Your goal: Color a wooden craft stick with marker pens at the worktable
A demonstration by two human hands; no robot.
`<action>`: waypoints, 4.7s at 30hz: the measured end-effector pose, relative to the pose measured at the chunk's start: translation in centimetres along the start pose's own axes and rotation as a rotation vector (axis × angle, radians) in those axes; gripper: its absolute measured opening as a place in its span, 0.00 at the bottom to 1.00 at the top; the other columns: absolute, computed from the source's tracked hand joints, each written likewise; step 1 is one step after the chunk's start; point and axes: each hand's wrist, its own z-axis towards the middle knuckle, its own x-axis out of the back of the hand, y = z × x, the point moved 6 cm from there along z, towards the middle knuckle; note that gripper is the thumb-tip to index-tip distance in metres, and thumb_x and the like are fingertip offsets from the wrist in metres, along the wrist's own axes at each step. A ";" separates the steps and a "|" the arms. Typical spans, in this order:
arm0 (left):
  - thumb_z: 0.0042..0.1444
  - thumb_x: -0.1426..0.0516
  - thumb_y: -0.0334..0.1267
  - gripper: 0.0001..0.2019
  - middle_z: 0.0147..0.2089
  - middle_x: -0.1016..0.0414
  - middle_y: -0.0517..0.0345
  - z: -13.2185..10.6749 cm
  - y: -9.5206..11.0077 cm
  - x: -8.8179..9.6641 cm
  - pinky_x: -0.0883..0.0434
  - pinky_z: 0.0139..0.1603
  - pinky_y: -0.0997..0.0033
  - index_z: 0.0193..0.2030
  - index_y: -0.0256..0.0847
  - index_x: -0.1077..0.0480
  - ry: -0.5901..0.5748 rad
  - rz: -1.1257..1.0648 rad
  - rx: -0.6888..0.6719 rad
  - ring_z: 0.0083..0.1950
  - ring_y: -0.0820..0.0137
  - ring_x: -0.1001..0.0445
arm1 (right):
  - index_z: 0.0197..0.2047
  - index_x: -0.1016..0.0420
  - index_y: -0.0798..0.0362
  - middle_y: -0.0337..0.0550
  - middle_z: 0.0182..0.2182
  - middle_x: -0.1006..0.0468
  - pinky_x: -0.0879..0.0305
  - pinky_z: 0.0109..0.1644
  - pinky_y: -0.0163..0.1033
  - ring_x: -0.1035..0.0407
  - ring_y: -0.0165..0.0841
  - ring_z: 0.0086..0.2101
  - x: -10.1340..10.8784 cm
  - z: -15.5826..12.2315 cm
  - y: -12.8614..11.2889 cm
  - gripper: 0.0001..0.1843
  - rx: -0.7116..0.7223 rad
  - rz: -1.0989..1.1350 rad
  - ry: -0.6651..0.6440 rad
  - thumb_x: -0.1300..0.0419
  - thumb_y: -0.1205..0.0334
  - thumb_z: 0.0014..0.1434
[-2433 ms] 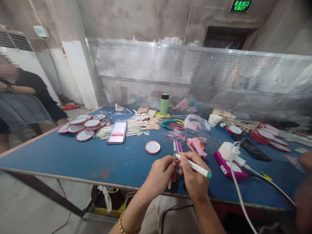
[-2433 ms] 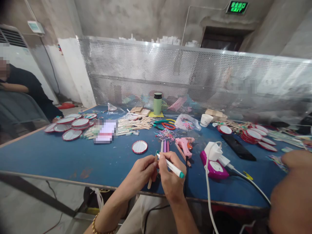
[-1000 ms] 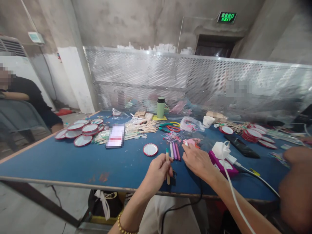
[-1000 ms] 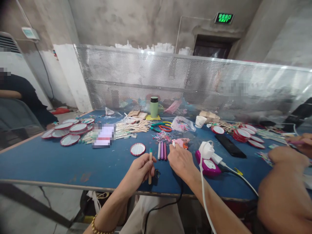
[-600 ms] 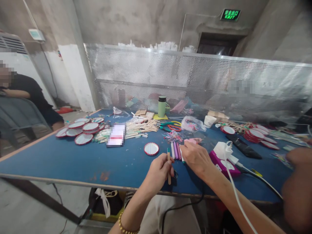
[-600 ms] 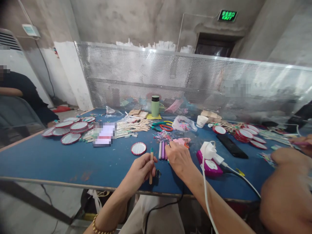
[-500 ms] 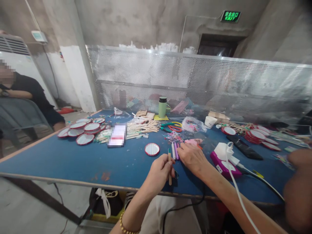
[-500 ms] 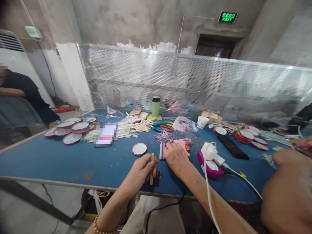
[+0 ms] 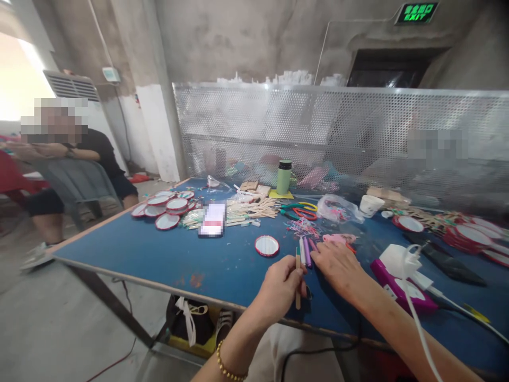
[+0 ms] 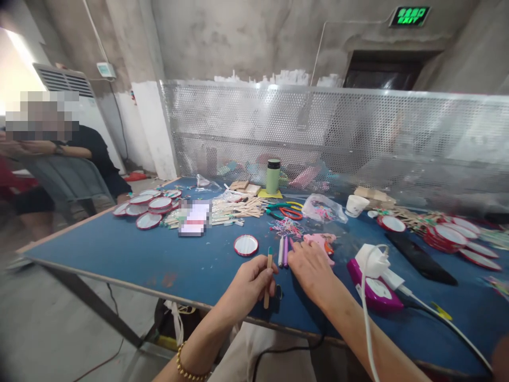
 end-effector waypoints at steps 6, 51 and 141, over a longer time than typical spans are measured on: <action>0.59 0.51 0.35 0.05 0.22 0.32 0.65 0.1 -0.4 -0.1 0.37 0.27 0.78 0.37 0.40 0.35 0.014 -0.022 -0.031 0.21 0.76 0.36 | 0.51 0.25 0.52 0.51 0.47 0.21 0.41 0.60 0.50 0.30 0.41 0.52 0.5 -1.7 0.2 0.21 0.115 0.014 0.159 0.54 0.76 0.65; 0.61 0.51 0.39 0.09 0.22 0.31 0.62 0.0 0.2 0.3 0.42 0.22 0.78 0.38 0.39 0.34 -0.008 0.012 -0.011 0.19 0.77 0.41 | 0.39 0.22 0.53 0.46 0.33 0.20 0.42 0.46 0.42 0.29 0.38 0.37 4.0 1.8 0.5 0.09 -0.038 -0.037 0.056 0.43 0.73 0.64; 0.63 0.50 0.50 0.15 0.25 0.31 0.61 -0.3 0.3 -0.6 0.39 0.21 0.76 0.33 0.41 0.40 -0.138 -0.052 -0.008 0.20 0.76 0.35 | 0.34 0.21 0.52 0.36 0.25 0.20 0.28 0.25 0.28 0.27 0.26 0.21 7.0 -0.3 -4.1 0.06 -0.742 1.063 0.715 0.39 0.63 0.62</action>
